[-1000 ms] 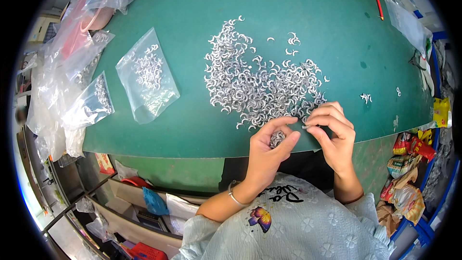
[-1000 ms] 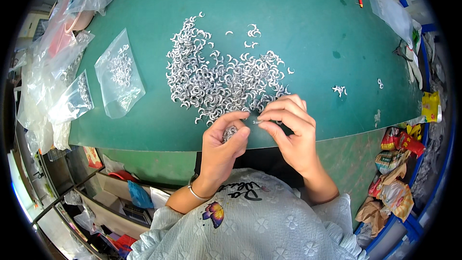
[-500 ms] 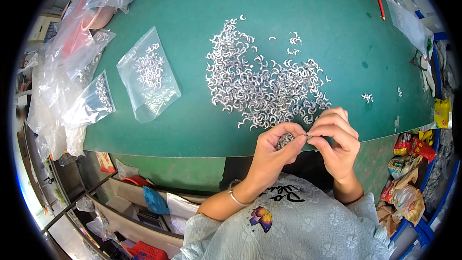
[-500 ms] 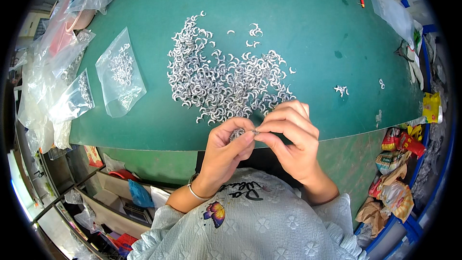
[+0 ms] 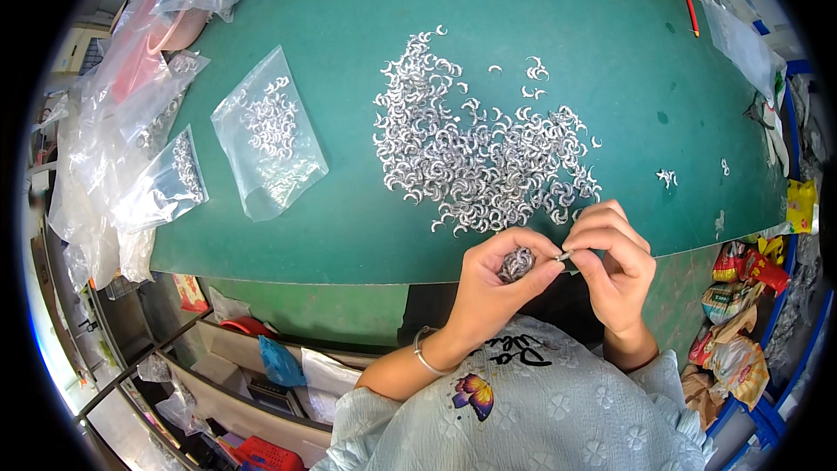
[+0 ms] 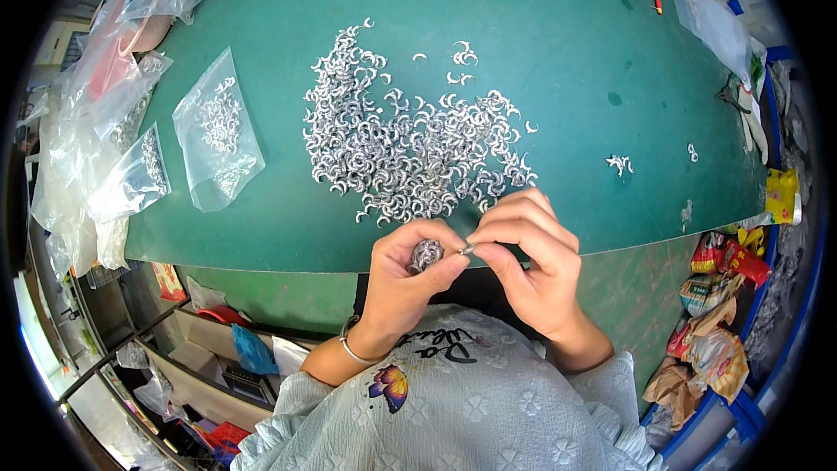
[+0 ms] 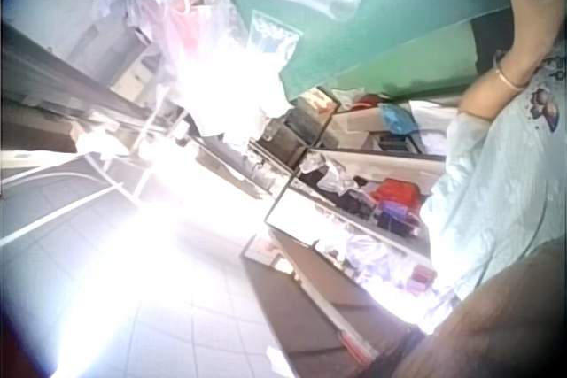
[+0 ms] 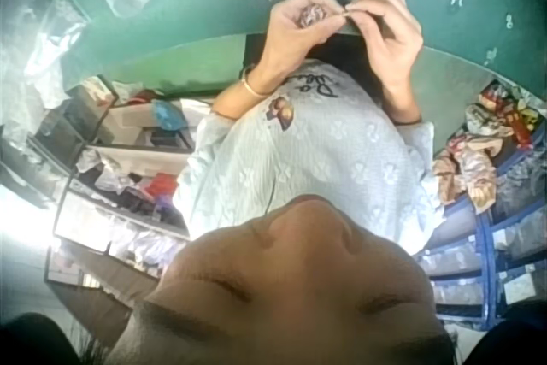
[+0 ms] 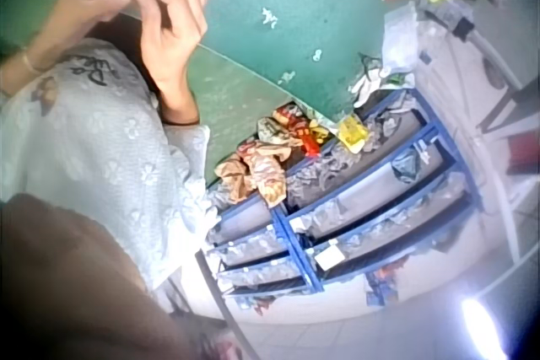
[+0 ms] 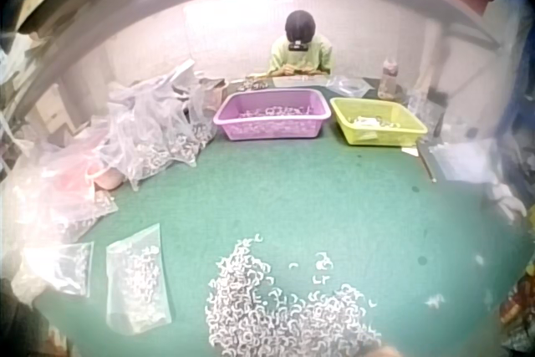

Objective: The person sorts small silver metal clips on a green table, picking them up one by one and placing them into a clear plastic bag. The person occasionally gathers scattered clips into a central pile before continuing to transfer them into the bag.

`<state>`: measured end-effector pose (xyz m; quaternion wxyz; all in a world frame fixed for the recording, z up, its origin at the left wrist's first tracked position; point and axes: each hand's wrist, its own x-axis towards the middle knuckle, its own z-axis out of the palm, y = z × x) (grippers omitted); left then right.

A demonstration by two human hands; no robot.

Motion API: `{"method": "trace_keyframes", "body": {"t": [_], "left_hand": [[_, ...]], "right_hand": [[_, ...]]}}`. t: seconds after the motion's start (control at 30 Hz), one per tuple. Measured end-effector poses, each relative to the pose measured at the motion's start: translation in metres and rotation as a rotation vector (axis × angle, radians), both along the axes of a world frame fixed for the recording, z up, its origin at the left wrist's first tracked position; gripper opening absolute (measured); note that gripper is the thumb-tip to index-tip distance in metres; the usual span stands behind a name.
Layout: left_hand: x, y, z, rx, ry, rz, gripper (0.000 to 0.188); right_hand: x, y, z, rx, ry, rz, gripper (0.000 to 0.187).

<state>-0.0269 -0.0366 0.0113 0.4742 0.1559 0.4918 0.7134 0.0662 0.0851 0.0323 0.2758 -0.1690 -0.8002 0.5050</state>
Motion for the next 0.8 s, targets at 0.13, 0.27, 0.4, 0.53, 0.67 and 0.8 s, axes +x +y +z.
{"method": "trace_keyframes", "body": {"t": [0.13,0.27,0.4,0.53,0.67,0.8], "left_hand": [[0.001,0.000,0.001,0.044,0.107,0.010,0.011],[0.002,-0.001,-0.001,0.064,0.125,0.017,0.011],[0.002,-0.001,-0.003,0.059,0.114,0.029,0.010],[-0.002,-0.003,0.002,-0.016,-0.300,-0.117,0.006],[-0.005,-0.011,-0.007,0.090,-0.813,-0.188,0.006],[-0.004,-0.028,-0.005,0.131,-0.779,-0.155,0.015]], "right_hand": [[0.001,0.000,0.000,0.011,0.050,0.012,0.011],[0.001,0.000,0.001,0.025,0.060,0.019,0.012],[0.001,0.000,0.002,0.008,0.033,0.030,0.012],[0.001,-0.001,-0.001,-0.061,-0.020,0.043,0.012],[-0.001,0.000,-0.004,-0.054,-0.130,0.140,0.013],[-0.015,-0.003,-0.018,0.168,-0.161,0.049,0.018]]}}
